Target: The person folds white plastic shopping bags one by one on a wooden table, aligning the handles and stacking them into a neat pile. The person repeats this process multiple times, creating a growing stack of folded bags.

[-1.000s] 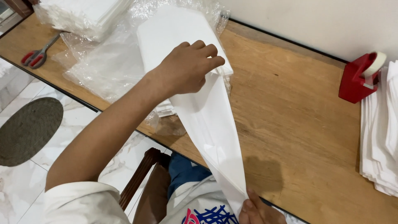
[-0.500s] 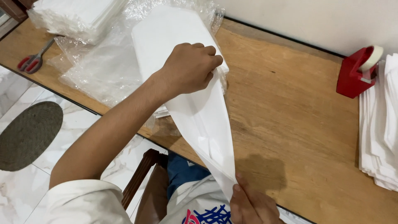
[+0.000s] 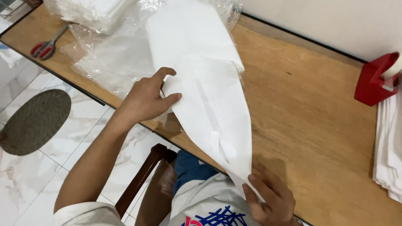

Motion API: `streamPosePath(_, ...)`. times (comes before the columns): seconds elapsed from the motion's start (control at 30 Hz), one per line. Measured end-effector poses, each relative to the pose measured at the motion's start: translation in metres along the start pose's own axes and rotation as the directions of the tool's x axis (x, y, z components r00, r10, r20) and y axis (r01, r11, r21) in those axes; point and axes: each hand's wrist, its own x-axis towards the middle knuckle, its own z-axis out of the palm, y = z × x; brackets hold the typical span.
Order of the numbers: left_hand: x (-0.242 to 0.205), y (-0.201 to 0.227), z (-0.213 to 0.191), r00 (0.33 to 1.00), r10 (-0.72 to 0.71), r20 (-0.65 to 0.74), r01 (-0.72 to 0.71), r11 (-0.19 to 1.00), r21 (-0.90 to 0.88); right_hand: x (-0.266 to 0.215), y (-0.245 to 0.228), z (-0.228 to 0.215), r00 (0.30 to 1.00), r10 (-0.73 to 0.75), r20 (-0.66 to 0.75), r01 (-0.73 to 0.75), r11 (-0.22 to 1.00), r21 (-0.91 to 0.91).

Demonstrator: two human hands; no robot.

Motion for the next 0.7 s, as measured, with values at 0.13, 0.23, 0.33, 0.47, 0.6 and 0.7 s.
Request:
streamPosePath(0.13, 0.013, -0.019, 0.017, 0.992, -0.030, -0.125, -0.013, 0.942, -0.335, 0.004, 0.008, -0.019, 0.894, 0.308, 0.325, -0.389, 0.893, 0.226)
streamPosePath(0.23, 0.021, -0.023, 0.025, 0.981, -0.071, -0.181, -0.009, 0.913, -0.407, 0.020, 0.017, -0.030, 0.607, 0.440, 0.662, -0.759, 0.567, 0.319)
streamPosePath(0.33, 0.023, -0.025, 0.029, 0.977, -0.088, -0.195, -0.007, 0.898, -0.439, 0.054, 0.017, -0.012, 0.374, 0.494, 0.785, -0.927, 0.204, 0.313)
streamPosePath(0.47, 0.017, -0.019, 0.025, 0.982, -0.123, -0.140, 0.038, 0.868, -0.495, 0.120, -0.001, 0.022, 0.000, 0.720, 0.694, -0.998, -0.049, 0.051)
streamPosePath(0.6, 0.018, -0.034, 0.030, 0.957, 0.130, -0.258, -0.215, 0.917, -0.336, 0.077, 0.058, 0.053, 0.396, 0.664, 0.635, -0.860, 0.025, 0.510)
streamPosePath(0.7, 0.008, -0.022, 0.017, 0.962, 0.167, -0.214, -0.192, 0.976, -0.105, 0.081, 0.072, 0.042, 0.375, 0.703, 0.604, -0.826, -0.042, 0.562)
